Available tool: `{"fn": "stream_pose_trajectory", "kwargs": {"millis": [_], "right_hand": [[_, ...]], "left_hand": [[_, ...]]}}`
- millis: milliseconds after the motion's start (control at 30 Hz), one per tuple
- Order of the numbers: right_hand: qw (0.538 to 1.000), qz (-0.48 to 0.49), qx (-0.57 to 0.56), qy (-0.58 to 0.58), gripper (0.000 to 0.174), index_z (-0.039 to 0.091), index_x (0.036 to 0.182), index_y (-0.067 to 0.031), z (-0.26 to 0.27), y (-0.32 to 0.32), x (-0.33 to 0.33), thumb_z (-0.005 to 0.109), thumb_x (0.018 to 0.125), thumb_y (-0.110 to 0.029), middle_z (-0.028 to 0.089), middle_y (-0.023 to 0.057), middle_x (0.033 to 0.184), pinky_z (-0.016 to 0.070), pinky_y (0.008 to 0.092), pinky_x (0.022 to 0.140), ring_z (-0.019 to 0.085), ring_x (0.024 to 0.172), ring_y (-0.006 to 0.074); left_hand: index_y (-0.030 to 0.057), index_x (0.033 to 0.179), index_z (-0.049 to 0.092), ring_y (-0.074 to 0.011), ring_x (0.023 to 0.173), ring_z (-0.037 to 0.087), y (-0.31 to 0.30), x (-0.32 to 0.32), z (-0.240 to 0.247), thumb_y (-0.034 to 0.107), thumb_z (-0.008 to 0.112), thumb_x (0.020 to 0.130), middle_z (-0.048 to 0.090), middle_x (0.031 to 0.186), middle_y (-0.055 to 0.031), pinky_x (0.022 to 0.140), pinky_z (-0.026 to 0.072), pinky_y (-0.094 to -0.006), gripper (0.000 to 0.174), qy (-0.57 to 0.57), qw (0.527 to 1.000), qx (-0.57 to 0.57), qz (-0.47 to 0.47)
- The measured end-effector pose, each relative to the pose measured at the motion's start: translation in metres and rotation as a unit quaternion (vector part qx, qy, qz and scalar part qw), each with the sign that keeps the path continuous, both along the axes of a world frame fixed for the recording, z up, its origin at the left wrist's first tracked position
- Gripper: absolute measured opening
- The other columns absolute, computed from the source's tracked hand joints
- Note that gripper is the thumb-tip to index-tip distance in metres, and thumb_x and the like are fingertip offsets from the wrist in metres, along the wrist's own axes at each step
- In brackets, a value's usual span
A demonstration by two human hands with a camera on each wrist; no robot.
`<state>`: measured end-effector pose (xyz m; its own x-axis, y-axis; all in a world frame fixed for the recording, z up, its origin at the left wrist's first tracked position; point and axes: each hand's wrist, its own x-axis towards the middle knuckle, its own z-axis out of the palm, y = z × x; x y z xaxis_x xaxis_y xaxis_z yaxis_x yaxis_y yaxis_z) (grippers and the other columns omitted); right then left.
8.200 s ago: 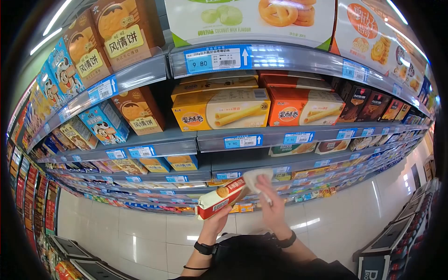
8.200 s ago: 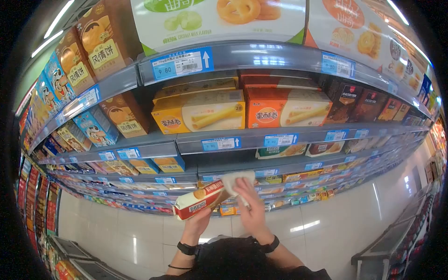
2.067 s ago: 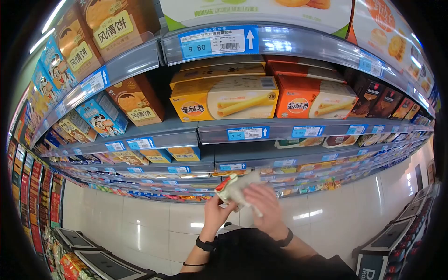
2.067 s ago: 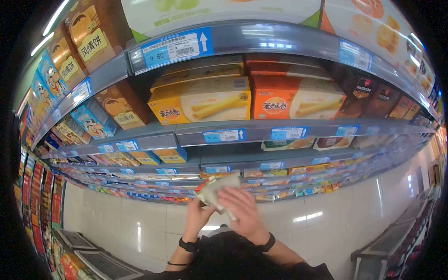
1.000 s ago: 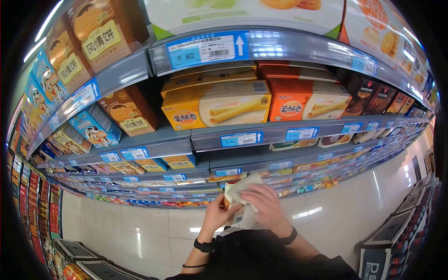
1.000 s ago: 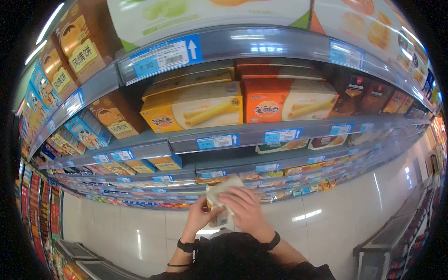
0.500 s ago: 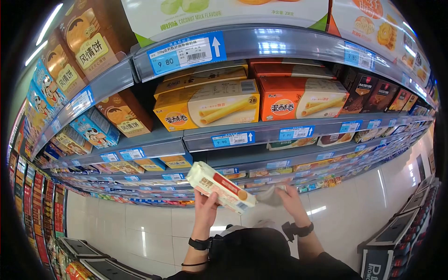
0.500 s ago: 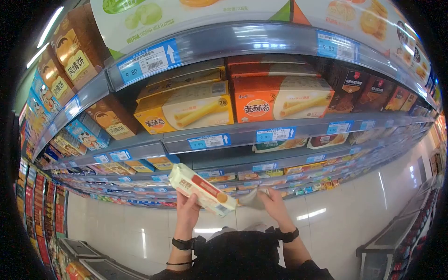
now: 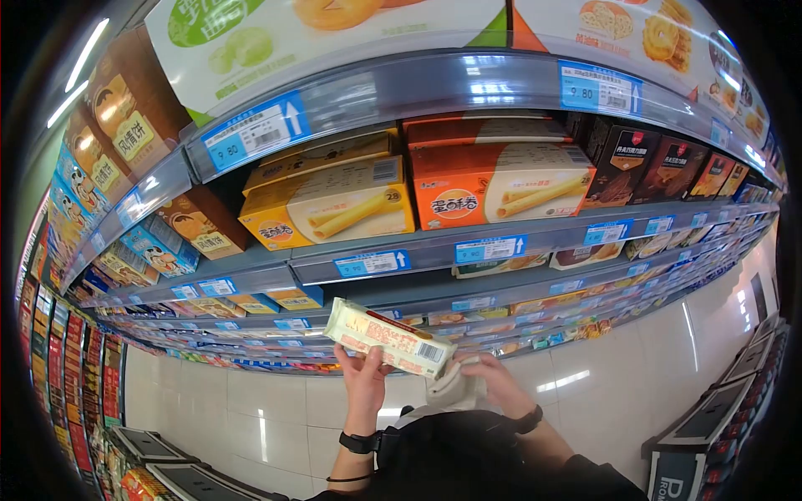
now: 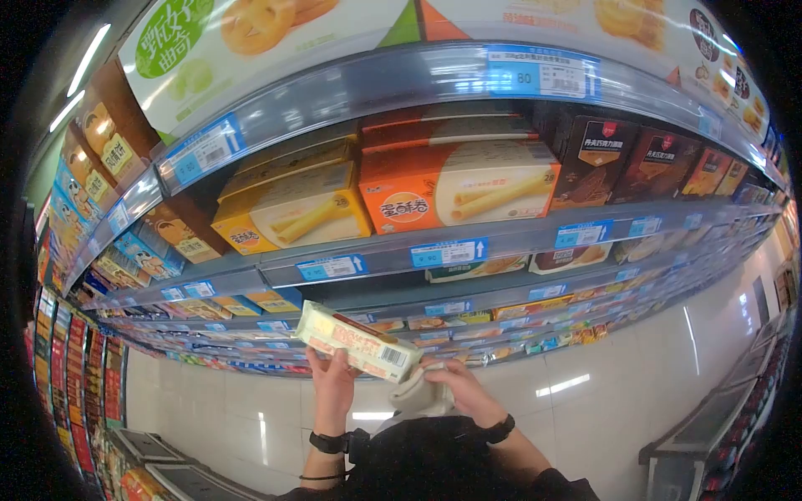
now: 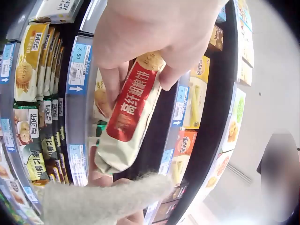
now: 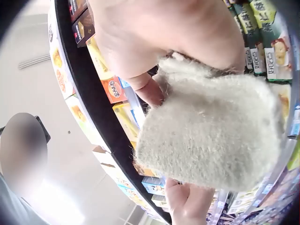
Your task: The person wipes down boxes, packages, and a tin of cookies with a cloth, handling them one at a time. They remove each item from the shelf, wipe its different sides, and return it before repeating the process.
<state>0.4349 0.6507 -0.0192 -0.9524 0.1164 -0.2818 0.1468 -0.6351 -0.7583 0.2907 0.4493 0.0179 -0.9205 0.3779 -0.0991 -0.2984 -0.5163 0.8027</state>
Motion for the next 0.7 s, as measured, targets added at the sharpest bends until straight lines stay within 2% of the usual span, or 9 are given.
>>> {"fn": "stream_pose_trajectory", "kwargs": {"millis": [100, 200, 300, 467, 533, 567, 633, 667, 700], "right_hand": [[0.989, 0.018, 0.102, 0.102, 0.029, 0.067, 0.118, 0.0000, 0.017, 0.011, 0.004, 0.058, 0.091, -0.005, 0.064, 0.0075, 0.120, 0.0430, 0.0302, 0.100, 0.058, 0.113, 0.0189], [0.971, 0.017, 0.222, 0.089, 0.024, 0.072, 0.106, 0.0007, 0.037, 0.016, 0.008, 0.060, 0.086, -0.007, 0.067, 0.0090, 0.113, 0.0417, 0.0331, 0.101, 0.059, 0.113, 0.0204], [0.993, -0.040, 0.112, -0.016, 0.021, 0.071, 0.101, 0.0014, 0.027, 0.020, 0.012, 0.058, 0.087, -0.007, 0.068, 0.0079, 0.108, 0.0417, 0.0335, 0.101, 0.059, 0.110, 0.0201], [0.999, -0.039, 0.034, 0.011, 0.021, 0.071, 0.103, 0.0019, 0.011, 0.036, 0.013, 0.057, 0.091, -0.008, 0.069, 0.0077, 0.106, 0.0453, 0.0315, 0.095, 0.062, 0.103, 0.0179], [0.998, -0.047, 0.049, 0.019, 0.021, 0.069, 0.102, 0.0033, 0.014, 0.037, 0.010, 0.055, 0.090, -0.006, 0.069, 0.0101, 0.105, 0.0503, 0.0329, 0.091, 0.064, 0.100, 0.0197], [0.998, -0.043, 0.045, 0.018, 0.021, 0.069, 0.102, 0.0033, 0.012, 0.038, 0.010, 0.055, 0.090, -0.006, 0.069, 0.0101, 0.105, 0.0503, 0.0329, 0.091, 0.064, 0.100, 0.0197], [0.996, -0.057, 0.060, 0.035, 0.021, 0.069, 0.101, 0.0033, 0.010, 0.040, 0.006, 0.054, 0.090, -0.005, 0.069, 0.0100, 0.105, 0.0494, 0.0336, 0.094, 0.064, 0.102, 0.0193], [0.996, -0.055, 0.057, 0.037, 0.021, 0.069, 0.101, 0.0033, 0.012, 0.040, 0.006, 0.054, 0.090, -0.005, 0.069, 0.0100, 0.105, 0.0494, 0.0336, 0.094, 0.064, 0.102, 0.0193], [0.996, -0.045, 0.056, 0.043, 0.021, 0.069, 0.101, 0.0030, 0.022, 0.041, 0.006, 0.054, 0.090, -0.004, 0.069, 0.0097, 0.106, 0.0484, 0.0328, 0.094, 0.063, 0.103, 0.0188]], "left_hand": [[0.0147, 0.146, 0.017, -0.0243, 0.110, 0.063, 0.016, 0.011, 0.000, 0.004, 0.064, 0.093, 0.054, 0.129, -0.0149, 0.080, 0.0605, -0.0389, 0.072, 0.017, 0.999, -0.022, 0.018], [0.0142, 0.147, 0.014, -0.0238, 0.110, 0.063, 0.029, 0.021, -0.001, 0.001, 0.067, 0.090, 0.053, 0.129, -0.0156, 0.080, 0.0607, -0.0385, 0.079, 0.037, 0.998, -0.043, 0.019], [0.0143, 0.148, 0.012, -0.0248, 0.112, 0.061, 0.035, 0.030, -0.007, -0.003, 0.069, 0.086, 0.050, 0.133, -0.0165, 0.083, 0.0604, -0.0394, 0.085, 0.051, 0.997, -0.066, 0.000], [0.0157, 0.151, 0.010, -0.0281, 0.125, 0.052, 0.040, 0.047, -0.005, -0.007, 0.070, 0.084, 0.034, 0.146, -0.0181, 0.089, 0.0582, -0.0415, 0.093, 0.152, 0.980, -0.126, 0.019], [0.0173, 0.155, 0.007, -0.0318, 0.141, 0.035, 0.047, 0.058, 0.018, 0.000, 0.075, 0.081, 0.017, 0.155, -0.0204, 0.096, 0.0539, -0.0474, 0.102, 0.202, 0.967, -0.114, 0.102], [0.0173, 0.155, 0.007, -0.0318, 0.141, 0.035, 0.044, 0.059, 0.018, 0.000, 0.075, 0.081, 0.017, 0.155, -0.0204, 0.096, 0.0539, -0.0474, 0.102, 0.202, 0.967, -0.119, 0.105], [0.0187, 0.156, 0.020, -0.0418, 0.148, 0.017, 0.037, 0.056, 0.017, 0.006, 0.080, 0.075, 0.006, 0.158, -0.0261, 0.105, 0.0428, -0.0571, 0.102, 0.368, 0.866, -0.316, 0.124], [0.0187, 0.156, 0.020, -0.0418, 0.148, 0.017, 0.037, 0.055, 0.019, 0.006, 0.080, 0.075, 0.006, 0.158, -0.0261, 0.105, 0.0428, -0.0571, 0.102, 0.369, 0.864, -0.319, 0.125], [0.0192, 0.154, 0.027, -0.0470, 0.147, 0.012, 0.038, 0.056, 0.021, 0.004, 0.081, 0.072, 0.003, 0.159, -0.0270, 0.109, 0.0351, -0.0604, 0.099, 0.445, 0.771, -0.430, 0.147]]}}
